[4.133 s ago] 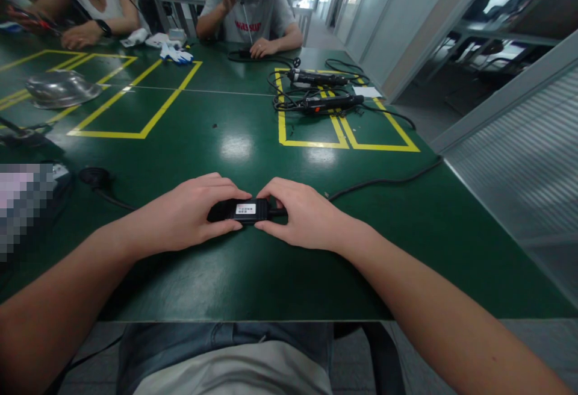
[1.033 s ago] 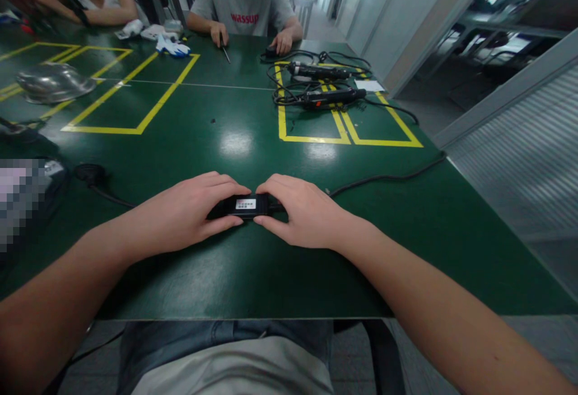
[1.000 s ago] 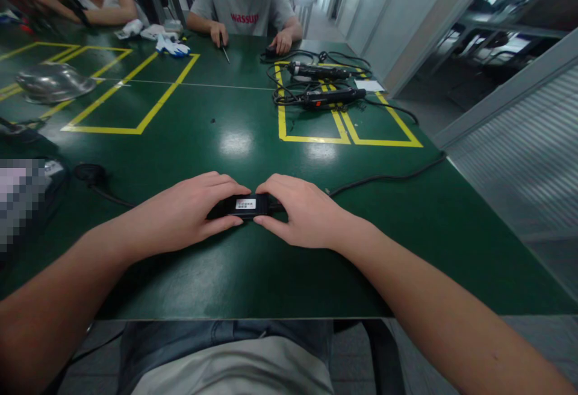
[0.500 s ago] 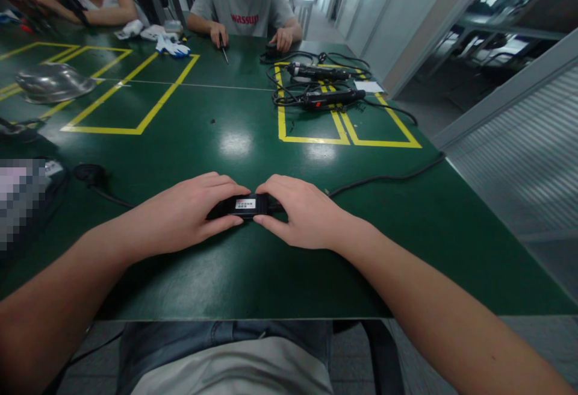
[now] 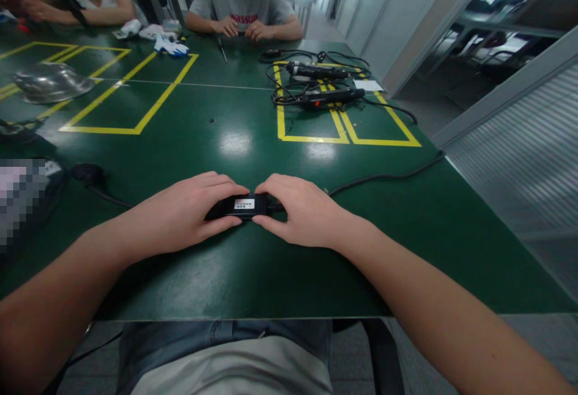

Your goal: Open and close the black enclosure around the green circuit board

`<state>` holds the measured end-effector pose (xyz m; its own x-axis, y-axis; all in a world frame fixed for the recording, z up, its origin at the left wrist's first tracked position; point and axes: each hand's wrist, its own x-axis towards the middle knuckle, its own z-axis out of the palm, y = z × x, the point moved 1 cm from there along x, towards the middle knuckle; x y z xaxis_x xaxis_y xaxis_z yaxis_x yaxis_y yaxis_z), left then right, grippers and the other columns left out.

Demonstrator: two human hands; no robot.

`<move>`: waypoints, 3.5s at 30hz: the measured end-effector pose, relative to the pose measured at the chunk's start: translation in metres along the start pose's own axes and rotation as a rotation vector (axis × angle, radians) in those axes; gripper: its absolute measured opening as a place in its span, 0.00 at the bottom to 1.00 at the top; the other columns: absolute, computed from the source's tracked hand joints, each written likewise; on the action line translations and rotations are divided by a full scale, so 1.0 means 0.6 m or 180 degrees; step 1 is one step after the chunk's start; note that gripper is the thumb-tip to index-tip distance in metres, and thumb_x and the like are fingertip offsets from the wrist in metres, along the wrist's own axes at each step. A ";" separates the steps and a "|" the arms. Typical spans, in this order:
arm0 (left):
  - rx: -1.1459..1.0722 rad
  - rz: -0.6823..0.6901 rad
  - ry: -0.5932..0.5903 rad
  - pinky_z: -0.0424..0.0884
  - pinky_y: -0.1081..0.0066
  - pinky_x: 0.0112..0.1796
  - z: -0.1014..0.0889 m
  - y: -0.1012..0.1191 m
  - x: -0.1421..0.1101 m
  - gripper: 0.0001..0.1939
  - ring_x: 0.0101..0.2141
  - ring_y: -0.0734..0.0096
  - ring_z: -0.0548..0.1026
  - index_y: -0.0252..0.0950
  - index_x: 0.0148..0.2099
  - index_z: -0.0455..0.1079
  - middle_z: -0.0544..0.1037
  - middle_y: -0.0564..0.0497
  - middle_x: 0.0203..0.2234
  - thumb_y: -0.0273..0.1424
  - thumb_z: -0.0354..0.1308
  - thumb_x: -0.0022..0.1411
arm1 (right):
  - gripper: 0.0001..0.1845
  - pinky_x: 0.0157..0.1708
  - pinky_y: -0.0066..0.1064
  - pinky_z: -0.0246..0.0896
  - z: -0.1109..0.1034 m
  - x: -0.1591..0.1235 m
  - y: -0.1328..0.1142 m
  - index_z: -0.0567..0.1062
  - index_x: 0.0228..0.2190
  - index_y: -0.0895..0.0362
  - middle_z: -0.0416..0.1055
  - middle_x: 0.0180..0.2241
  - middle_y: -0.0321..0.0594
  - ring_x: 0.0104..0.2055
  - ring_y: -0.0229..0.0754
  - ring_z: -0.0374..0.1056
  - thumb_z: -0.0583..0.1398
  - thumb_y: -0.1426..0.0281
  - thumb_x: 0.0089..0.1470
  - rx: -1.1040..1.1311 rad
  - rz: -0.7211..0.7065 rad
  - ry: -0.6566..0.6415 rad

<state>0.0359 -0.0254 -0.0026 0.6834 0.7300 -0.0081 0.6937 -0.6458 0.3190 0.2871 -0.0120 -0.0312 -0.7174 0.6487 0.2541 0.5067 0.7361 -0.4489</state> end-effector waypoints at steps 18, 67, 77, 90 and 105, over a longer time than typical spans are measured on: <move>0.0063 0.0075 0.0071 0.76 0.61 0.48 0.003 0.000 -0.002 0.14 0.48 0.56 0.81 0.38 0.59 0.78 0.84 0.45 0.50 0.34 0.65 0.75 | 0.14 0.45 0.40 0.75 -0.002 0.000 0.001 0.78 0.50 0.54 0.83 0.46 0.46 0.44 0.50 0.79 0.69 0.66 0.65 0.0046 0.0026 -0.0009; 0.0180 -0.0051 -0.0064 0.75 0.61 0.48 0.007 0.003 0.002 0.15 0.49 0.55 0.81 0.37 0.60 0.77 0.83 0.45 0.50 0.35 0.66 0.76 | 0.14 0.45 0.40 0.73 -0.002 0.001 -0.002 0.78 0.51 0.55 0.83 0.46 0.47 0.43 0.50 0.79 0.69 0.64 0.66 -0.0032 0.0130 -0.0104; -0.0454 -0.0020 0.0480 0.76 0.53 0.57 0.006 -0.012 -0.001 0.18 0.52 0.53 0.78 0.36 0.61 0.76 0.79 0.41 0.52 0.41 0.58 0.77 | 0.29 0.47 0.44 0.72 -0.011 0.002 -0.002 0.74 0.59 0.57 0.82 0.49 0.51 0.46 0.55 0.78 0.71 0.58 0.62 -0.0178 0.0388 -0.0147; 0.0050 -0.0679 0.0614 0.73 0.47 0.62 0.023 -0.056 0.017 0.24 0.58 0.45 0.77 0.34 0.68 0.74 0.80 0.37 0.58 0.36 0.57 0.74 | 0.02 0.37 0.35 0.61 -0.014 0.005 -0.008 0.72 0.39 0.54 0.76 0.35 0.40 0.34 0.44 0.69 0.62 0.71 0.63 -0.0083 0.0398 -0.0289; -0.0492 -0.0416 -0.0163 0.58 0.67 0.30 -0.010 -0.016 -0.004 0.09 0.26 0.69 0.70 0.40 0.36 0.67 0.76 0.54 0.27 0.33 0.61 0.71 | 0.01 0.35 0.34 0.59 -0.018 0.004 -0.011 0.76 0.39 0.54 0.76 0.33 0.38 0.30 0.42 0.67 0.63 0.70 0.65 0.0121 0.0501 -0.0248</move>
<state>0.0261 -0.0198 0.0000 0.6033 0.7904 -0.1059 0.7367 -0.5015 0.4536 0.2872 -0.0133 -0.0187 -0.6662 0.7373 0.1117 0.5982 0.6179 -0.5102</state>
